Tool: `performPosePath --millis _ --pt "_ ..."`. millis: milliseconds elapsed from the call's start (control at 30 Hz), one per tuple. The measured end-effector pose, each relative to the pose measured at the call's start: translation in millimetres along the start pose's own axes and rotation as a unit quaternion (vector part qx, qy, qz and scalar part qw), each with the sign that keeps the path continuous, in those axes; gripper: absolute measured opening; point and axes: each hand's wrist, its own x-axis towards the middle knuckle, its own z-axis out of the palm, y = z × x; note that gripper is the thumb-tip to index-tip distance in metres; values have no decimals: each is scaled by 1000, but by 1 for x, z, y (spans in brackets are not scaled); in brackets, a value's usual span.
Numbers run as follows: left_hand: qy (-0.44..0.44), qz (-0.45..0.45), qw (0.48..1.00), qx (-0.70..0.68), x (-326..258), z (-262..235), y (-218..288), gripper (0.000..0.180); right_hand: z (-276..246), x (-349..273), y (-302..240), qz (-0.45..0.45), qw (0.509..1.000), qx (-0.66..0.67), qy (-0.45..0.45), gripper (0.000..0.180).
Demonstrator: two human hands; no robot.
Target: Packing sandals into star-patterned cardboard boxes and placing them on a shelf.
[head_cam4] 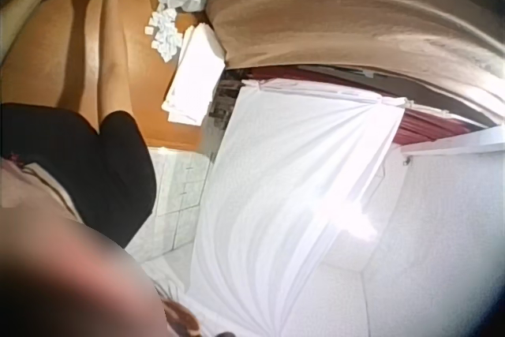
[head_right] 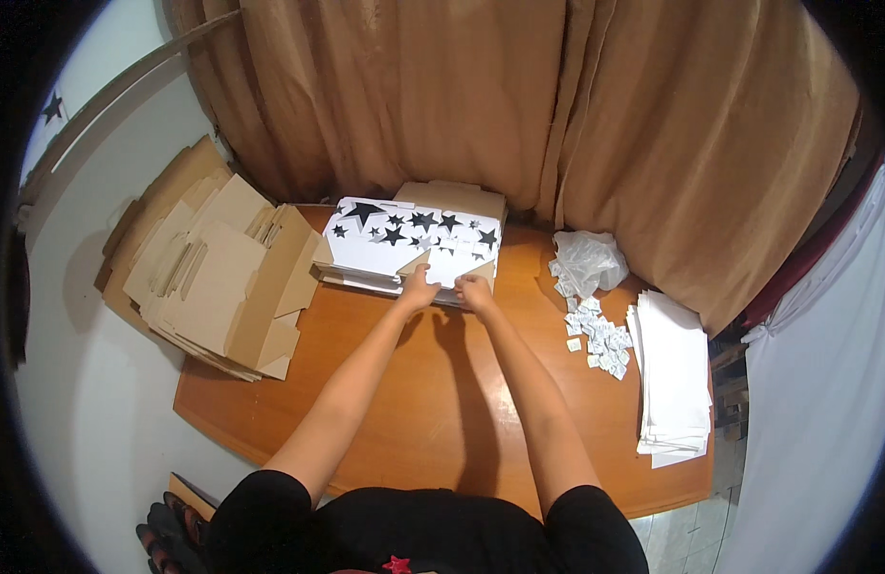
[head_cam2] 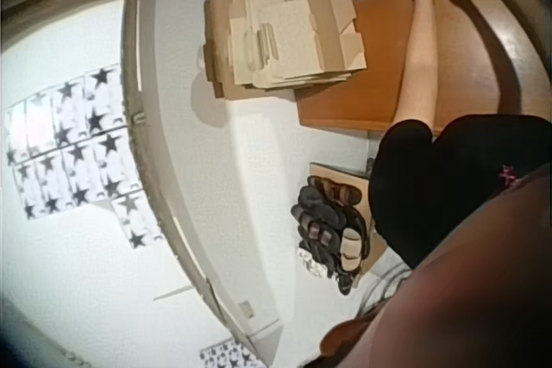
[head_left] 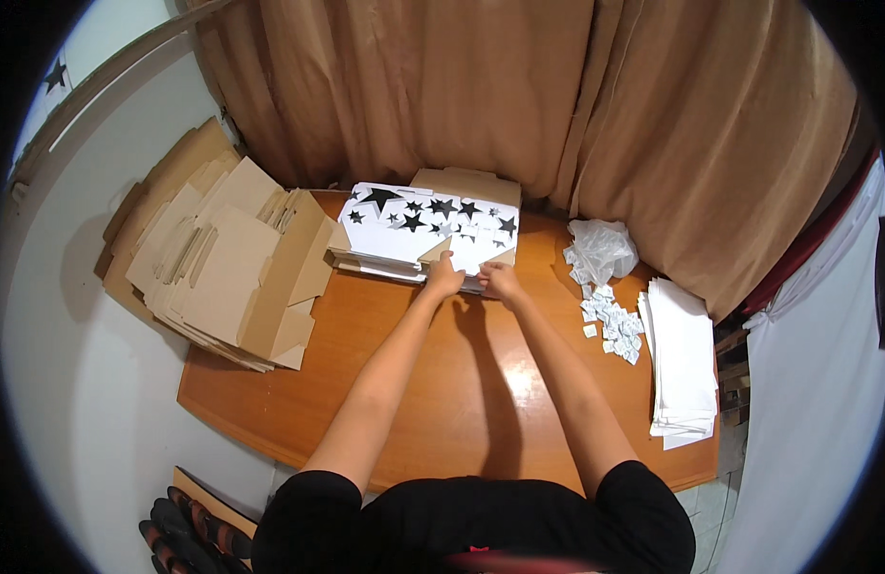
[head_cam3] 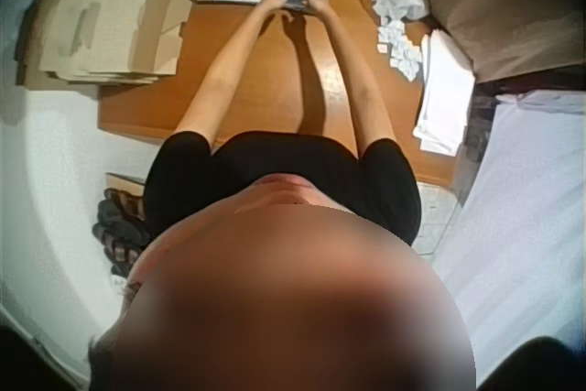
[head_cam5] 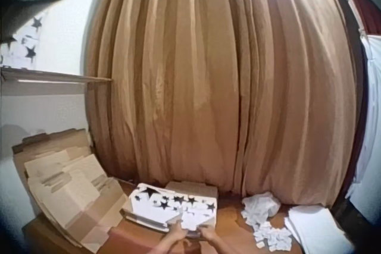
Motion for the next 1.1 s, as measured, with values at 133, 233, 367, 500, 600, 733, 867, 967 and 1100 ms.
performPosePath --millis 133,233,367,500,600,733,867,967,1100 --pt "0 -74 996 -51 11 7 5 60 19 -5 -6 47 997 39 46 27" --pt "61 -107 987 -104 15 14 5 48 22 -8 -13 54 996 41 51 23" --pt "-21 -114 981 -152 27 1 1 35 20 -11 -17 52 996 60 48 19" --pt "-10 -95 983 -157 18 -10 38 34 2 -17 -15 18 990 124 68 18" --pt "-68 -128 939 -313 9 -34 67 28 6 -40 -16 -70 974 185 112 19" --pt "-48 -48 906 -417 -7 -69 120 29 11 -76 4 -135 958 184 173 33" --pt "-8 33 866 -498 -25 -90 162 27 31 -100 17 -204 955 95 194 57" --pt "5 116 789 -604 -62 -118 202 26 38 -118 -3 -328 896 -43 297 67" --pt "-42 164 698 -696 -126 -163 225 25 38 -173 -48 -199 852 -219 432 71"
